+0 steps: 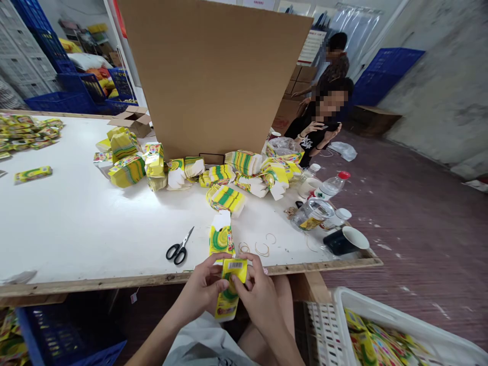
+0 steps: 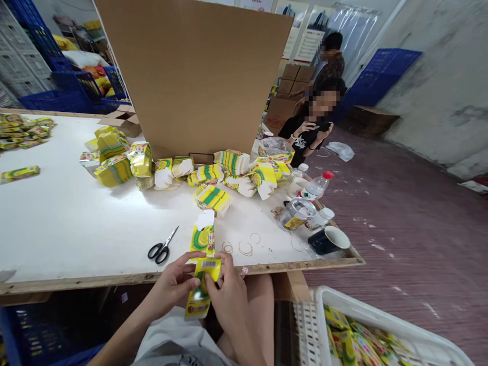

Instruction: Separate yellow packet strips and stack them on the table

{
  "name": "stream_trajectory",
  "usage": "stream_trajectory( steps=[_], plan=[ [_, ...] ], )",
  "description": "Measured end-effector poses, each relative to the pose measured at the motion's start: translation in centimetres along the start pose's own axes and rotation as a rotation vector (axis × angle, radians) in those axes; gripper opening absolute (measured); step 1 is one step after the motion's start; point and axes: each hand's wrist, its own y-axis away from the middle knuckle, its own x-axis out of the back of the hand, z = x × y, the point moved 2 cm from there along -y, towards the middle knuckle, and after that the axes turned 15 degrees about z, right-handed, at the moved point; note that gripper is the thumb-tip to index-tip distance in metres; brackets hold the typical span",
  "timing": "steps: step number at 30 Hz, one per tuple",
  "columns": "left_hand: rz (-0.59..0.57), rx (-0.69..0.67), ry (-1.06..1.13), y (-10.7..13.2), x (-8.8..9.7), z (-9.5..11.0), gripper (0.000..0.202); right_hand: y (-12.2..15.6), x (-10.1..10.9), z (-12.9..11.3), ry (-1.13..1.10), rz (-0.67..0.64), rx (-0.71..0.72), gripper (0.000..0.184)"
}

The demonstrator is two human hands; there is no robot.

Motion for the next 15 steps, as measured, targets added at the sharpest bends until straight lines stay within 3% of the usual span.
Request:
stream_trajectory(
  steps=[2, 5, 11, 13, 15],
  plan=[
    [-0.013, 0.011, 0.048, -0.2, 0.3, 0.2, 0.047, -0.3, 0.5, -0.2, -0.097, -0.043, 0.005, 0.028],
    [-0.034, 0.025, 0.092, -0.3, 0.4, 0.2, 0.047, -0.6, 1.3, -0.5, -0.178, 0.004, -0.004, 0.023],
    [-0.02, -0.027, 0.068, 0.1, -2.3, -1.3, 0.04, -0.2, 1.9, -0.2, -0.377, 0.126, -0.085, 0.026],
    [0.043, -0.128, -0.05, -0.2, -2.6, -1.6, 0.035, -0.1, 4.6, 0.8, -0.254, 0.203, -0.059, 0.028],
    [0.228, -0.301, -0.233, -1.2, -1.7, -1.4, 0.035, -0.2, 9.5, 2.6, -0.009, 0.363, 0.007, 0.028]
  ],
)
